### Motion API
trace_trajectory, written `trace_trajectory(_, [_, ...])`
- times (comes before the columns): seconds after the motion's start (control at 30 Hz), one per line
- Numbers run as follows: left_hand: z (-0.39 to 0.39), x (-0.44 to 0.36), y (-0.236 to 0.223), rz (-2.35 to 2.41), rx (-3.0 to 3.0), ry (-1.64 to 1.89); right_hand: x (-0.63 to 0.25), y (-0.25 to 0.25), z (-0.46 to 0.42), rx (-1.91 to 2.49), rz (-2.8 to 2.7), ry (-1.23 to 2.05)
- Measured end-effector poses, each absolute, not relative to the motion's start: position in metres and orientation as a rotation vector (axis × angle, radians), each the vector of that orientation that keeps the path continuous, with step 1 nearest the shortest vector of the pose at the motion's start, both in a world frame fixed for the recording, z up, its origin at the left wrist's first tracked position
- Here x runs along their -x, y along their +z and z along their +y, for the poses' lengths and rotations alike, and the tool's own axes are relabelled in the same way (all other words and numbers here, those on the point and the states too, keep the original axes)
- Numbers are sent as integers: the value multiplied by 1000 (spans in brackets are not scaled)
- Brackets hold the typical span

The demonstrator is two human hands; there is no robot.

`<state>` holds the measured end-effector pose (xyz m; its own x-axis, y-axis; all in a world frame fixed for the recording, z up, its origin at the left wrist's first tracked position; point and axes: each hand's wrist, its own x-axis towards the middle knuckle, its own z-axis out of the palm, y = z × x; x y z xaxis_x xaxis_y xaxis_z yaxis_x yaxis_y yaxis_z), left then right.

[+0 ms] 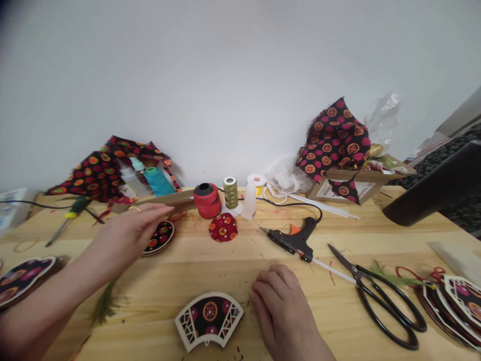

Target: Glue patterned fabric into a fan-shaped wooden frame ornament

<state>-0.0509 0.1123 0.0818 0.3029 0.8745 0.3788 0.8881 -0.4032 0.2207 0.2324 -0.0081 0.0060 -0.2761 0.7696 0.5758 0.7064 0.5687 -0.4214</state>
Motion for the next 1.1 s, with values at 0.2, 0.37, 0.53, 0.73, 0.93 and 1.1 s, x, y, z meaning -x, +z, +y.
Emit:
trace_trajectory(0.2, [111, 57, 87, -1759, 2345, -711, -233, 6, -9, 1187, -2029, 115])
trace_trajectory(0.37, [87, 50, 89, -1617, 2308, -781, -233, 5, -9, 1187, -2043, 110])
trace_trajectory(0.53, [42, 53, 46, -1644, 2509, -643, -235, 5, -11, 1186, -2042, 135])
trace_trajectory(0.73, [13, 87, 25, -1692, 2495, -457, -238, 19, -19, 1247, -2016, 195])
trace_trajectory(0.93, [-9, 76, 25, -1521, 2548, -706, -217, 16, -34, 1228, -2074, 270])
trace_trajectory(1.1, [-28, 26, 12, -1573, 2732, -871, -203, 10, -40, 1327, -2121, 329])
